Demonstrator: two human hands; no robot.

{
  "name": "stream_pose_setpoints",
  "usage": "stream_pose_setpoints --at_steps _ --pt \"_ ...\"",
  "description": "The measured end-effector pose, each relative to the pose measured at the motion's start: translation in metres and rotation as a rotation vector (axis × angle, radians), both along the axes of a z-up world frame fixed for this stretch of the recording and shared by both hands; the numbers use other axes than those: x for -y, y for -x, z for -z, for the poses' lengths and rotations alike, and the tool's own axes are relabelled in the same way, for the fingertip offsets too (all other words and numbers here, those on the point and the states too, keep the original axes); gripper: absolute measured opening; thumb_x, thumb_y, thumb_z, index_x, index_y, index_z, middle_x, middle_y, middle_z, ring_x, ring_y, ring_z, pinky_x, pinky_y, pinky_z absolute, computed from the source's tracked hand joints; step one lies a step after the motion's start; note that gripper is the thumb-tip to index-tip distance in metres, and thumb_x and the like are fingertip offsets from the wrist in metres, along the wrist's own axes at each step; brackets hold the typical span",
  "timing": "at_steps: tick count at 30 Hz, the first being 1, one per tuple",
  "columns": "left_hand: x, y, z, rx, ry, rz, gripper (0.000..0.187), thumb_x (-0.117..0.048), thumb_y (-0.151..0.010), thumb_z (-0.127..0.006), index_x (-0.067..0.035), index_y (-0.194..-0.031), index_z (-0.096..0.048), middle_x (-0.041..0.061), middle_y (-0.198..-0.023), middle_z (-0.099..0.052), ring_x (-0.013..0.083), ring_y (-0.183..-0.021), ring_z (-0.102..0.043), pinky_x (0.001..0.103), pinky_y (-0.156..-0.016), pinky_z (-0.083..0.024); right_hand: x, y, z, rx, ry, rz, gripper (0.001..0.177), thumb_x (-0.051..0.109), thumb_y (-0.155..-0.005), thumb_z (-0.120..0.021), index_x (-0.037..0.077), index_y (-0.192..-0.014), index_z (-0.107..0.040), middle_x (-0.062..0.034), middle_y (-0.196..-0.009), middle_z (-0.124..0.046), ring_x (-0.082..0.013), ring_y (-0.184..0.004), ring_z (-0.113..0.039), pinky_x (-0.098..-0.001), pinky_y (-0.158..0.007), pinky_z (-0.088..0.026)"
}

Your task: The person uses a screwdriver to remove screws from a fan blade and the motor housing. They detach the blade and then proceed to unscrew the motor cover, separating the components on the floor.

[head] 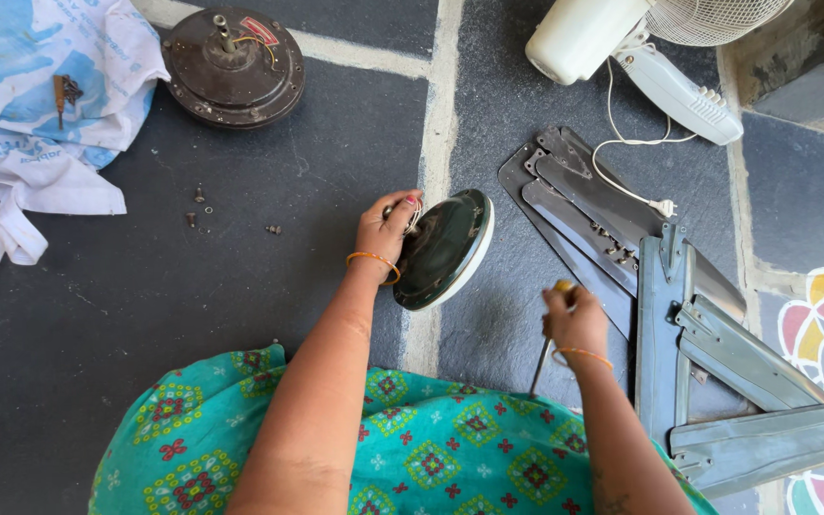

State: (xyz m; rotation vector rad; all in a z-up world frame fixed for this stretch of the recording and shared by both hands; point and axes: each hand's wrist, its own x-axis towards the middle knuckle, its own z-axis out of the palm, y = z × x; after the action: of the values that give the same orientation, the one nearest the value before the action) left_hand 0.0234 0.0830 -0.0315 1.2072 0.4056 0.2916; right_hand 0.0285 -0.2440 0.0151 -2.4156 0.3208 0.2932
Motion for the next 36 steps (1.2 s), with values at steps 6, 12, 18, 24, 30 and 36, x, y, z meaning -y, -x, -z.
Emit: stream_pose_setpoints --at_steps 6,12,18,24,30,36 --pt "0.022 -0.008 -0.004 0.048 -0.034 0.012 0.031 -0.03 -0.097 -0.069 -0.005 -0.114 -0.077 0.004 -0.107 -0.078 0.0105 -0.1 -0.072 0.025 -0.092 -0.055 -0.021 0.009 -0.106 0.518 -0.57 -0.183 0.013 0.012 -0.111 -0.057 0.002 -0.115 -0.049 -0.0151 -0.106 -0.072 -0.0266 -0.082 -0.076 -0.0357 -0.065 -0.063" --pt "0.057 -0.015 -0.036 -0.018 -0.538 0.139 0.031 -0.041 -0.095 -0.067 -0.013 -0.104 -0.078 0.003 -0.11 -0.079 0.0215 -0.099 -0.075 0.032 -0.088 -0.057 -0.013 0.071 -0.185 0.84 -0.802 -0.328 0.014 0.016 -0.127 -0.049 0.008 -0.131 -0.039 -0.0195 -0.101 -0.069 -0.0316 -0.087 -0.076 -0.0427 -0.078 -0.066" --pt "0.066 -0.043 -0.063 -0.256 -0.904 0.449 0.036 -0.052 -0.092 -0.06 -0.025 -0.107 -0.079 0.002 -0.113 -0.075 0.0299 -0.1 -0.07 0.041 -0.09 -0.053 -0.025 0.079 -0.18 0.902 -0.737 -0.296 0.021 0.015 -0.126 -0.054 0.006 -0.133 -0.037 -0.0186 -0.099 -0.064 -0.0266 -0.082 -0.069 -0.0461 -0.083 -0.066" --pt "0.046 -0.073 -0.027 0.014 -0.4 0.333 0.024 -0.031 -0.092 -0.064 -0.016 -0.101 -0.079 0.007 -0.096 -0.081 0.0234 -0.092 -0.078 0.034 -0.086 -0.058 -0.021 0.07 -0.171 0.935 -0.903 -0.278 0.014 0.018 -0.126 -0.05 0.008 -0.127 -0.04 -0.0137 -0.088 -0.056 -0.0252 -0.073 -0.06 -0.0444 -0.084 -0.056" --pt "0.092 -0.103 -0.004 0.11 -0.453 0.378 0.02 -0.027 -0.091 -0.064 -0.014 -0.099 -0.077 0.006 -0.097 -0.079 0.0218 -0.09 -0.075 0.034 -0.082 -0.057 -0.023 0.059 -0.18 1.005 -0.903 -0.162 0.023 0.031 -0.118 -0.049 0.011 -0.111 -0.04 -0.0073 -0.063 -0.04 -0.0181 -0.051 -0.037 -0.0393 -0.054 -0.043" --pt "0.122 -0.114 -0.022 0.071 -0.613 0.428 0.018 -0.027 -0.088 -0.064 -0.018 -0.091 -0.078 0.003 -0.1 -0.079 0.0245 -0.09 -0.074 0.036 -0.08 -0.056 -0.036 0.047 -0.187 1.057 -0.756 -0.236 0.033 0.045 -0.111 -0.045 0.015 -0.104 -0.034 -0.0027 -0.054 -0.029 -0.0115 -0.039 -0.025 -0.0382 -0.047 -0.04"
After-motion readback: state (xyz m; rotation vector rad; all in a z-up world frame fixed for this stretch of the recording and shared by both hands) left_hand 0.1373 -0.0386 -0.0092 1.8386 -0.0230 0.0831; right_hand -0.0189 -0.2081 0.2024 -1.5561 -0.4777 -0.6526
